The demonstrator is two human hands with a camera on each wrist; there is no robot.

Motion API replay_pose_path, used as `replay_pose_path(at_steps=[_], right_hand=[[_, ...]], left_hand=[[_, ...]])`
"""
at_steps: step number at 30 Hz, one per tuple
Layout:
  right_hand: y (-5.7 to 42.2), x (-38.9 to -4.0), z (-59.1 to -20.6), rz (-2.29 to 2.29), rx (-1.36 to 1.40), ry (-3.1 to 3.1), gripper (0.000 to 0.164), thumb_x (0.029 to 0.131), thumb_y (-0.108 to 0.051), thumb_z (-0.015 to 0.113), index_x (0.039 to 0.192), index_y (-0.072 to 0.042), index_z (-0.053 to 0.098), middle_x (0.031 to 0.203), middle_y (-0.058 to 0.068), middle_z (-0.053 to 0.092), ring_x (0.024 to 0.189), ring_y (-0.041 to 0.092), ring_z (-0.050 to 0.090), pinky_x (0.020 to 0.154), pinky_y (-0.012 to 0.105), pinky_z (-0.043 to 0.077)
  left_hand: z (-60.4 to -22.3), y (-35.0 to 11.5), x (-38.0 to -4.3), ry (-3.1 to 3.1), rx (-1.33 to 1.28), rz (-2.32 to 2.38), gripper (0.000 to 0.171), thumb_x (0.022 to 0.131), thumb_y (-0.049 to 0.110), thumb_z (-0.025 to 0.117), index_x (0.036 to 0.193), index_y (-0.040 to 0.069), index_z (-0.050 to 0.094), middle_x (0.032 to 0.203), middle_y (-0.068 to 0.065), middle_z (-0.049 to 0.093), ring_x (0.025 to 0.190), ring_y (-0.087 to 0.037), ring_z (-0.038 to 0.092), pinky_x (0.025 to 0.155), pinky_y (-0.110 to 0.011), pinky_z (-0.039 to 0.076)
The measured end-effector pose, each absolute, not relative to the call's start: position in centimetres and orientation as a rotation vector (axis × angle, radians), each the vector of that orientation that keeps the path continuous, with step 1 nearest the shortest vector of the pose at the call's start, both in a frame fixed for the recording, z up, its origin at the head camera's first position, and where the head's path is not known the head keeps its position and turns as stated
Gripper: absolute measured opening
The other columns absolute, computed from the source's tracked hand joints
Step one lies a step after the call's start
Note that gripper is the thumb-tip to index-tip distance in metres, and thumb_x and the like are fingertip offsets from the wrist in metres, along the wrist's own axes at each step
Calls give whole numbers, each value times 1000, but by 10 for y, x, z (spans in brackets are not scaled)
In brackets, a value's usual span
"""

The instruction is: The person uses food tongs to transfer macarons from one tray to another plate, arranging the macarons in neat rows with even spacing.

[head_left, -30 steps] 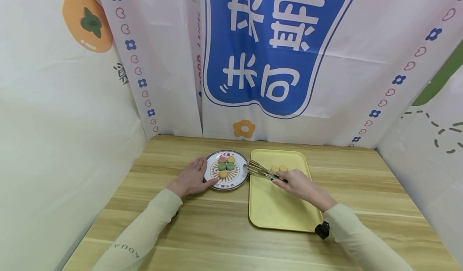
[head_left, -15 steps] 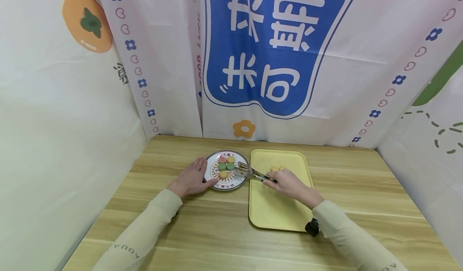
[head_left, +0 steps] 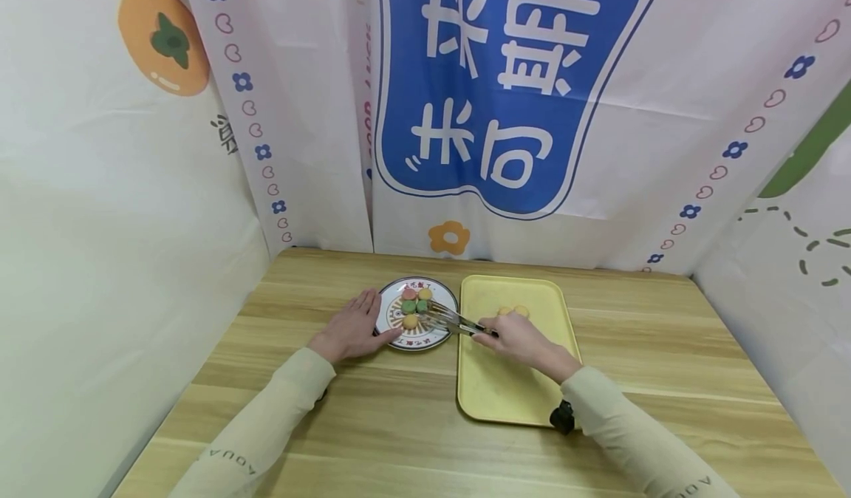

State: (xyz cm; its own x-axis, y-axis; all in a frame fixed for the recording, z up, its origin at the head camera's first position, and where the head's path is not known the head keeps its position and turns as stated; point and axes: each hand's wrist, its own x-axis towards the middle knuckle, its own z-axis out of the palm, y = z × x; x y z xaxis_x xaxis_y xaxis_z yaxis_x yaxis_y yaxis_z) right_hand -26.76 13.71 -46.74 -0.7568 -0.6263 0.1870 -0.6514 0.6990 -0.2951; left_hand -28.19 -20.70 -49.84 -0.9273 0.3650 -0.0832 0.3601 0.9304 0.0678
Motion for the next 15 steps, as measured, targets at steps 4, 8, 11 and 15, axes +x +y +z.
replay_pose_path(at_steps=[4,8,11,15], right_hand=[[136,-269,-470,576,1074,-2821,18,95,-30,65,84,-16,67,60,-9,54,50,2,40,45,17,31],[135,-270,-474,599,1086,-2822,19,95,-30,64,84,-15,66,58,-9,51,48,1,38,43,16,30],[135,-270,-475,606,1088,-2831,19,96,-30,64,84,-15,66,57,-9,48,47,1,36,42,16,30],[134,-270,-475,618,1060,-2857,20,96,-32,63,83,-16,65,55,-11,43,46,0,34,42,15,27]], left_hand=[[-498,-206,-281,2997,566,80,106,91,78,28,153,-7,20,161,-26,18,151,-38,18,124,-46,22],[-497,-206,-280,2996,566,94,104,92,77,30,153,-8,20,161,-27,18,151,-38,17,124,-46,21],[-498,-205,-281,2991,558,95,104,92,77,30,153,-8,19,161,-27,17,151,-38,16,124,-46,20],[-499,-205,-282,2991,551,86,105,92,77,29,153,-7,18,161,-26,17,152,-37,16,125,-46,20]])
